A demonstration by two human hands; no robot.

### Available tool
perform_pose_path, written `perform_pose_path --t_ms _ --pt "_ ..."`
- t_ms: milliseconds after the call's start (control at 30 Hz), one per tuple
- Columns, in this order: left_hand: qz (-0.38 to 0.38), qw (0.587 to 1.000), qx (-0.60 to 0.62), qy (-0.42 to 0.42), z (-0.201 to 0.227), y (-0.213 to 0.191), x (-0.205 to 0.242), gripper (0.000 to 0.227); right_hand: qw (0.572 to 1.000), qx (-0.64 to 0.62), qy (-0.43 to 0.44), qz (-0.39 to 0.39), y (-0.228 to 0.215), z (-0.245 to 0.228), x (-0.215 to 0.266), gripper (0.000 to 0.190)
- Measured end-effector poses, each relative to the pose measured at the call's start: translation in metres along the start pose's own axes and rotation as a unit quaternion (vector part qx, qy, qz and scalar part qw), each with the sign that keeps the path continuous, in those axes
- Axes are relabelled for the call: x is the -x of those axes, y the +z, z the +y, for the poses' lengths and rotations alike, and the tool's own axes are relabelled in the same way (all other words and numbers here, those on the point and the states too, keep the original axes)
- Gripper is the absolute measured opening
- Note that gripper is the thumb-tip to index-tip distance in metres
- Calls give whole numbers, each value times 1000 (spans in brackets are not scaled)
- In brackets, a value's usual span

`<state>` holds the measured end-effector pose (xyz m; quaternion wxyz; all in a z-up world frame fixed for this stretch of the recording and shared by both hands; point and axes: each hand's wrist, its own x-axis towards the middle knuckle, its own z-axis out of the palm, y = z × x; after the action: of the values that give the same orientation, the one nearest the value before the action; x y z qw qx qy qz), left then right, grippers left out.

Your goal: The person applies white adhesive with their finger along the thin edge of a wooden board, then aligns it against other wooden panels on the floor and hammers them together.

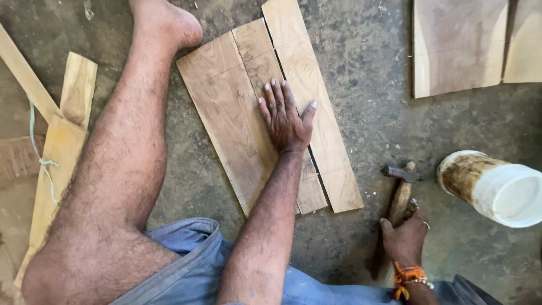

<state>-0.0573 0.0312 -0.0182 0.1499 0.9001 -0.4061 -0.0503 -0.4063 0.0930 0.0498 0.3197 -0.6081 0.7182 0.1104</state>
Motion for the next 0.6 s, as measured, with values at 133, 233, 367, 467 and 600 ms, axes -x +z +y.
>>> perform_pose_path --t_ms 133,233,367,467,600 --pt "27 1000 8 2 2 -1 -2 91 994 -103 -18 14 -12 -22 -5 86" --pt "8 1000 0 -16 1 -1 -3 90 970 -238 26 -52 -17 -47 -16 86" --pt "30 1000 9 -4 1 -3 -1 89 967 -217 75 -109 -25 -82 -21 71" --pt "19 1000 6 -13 2 -2 0 88 991 -104 -1 -85 -50 -108 -38 94" --pt "10 1000 15 -21 1 0 1 88 991 -84 -43 -100 -65 -143 -89 70"
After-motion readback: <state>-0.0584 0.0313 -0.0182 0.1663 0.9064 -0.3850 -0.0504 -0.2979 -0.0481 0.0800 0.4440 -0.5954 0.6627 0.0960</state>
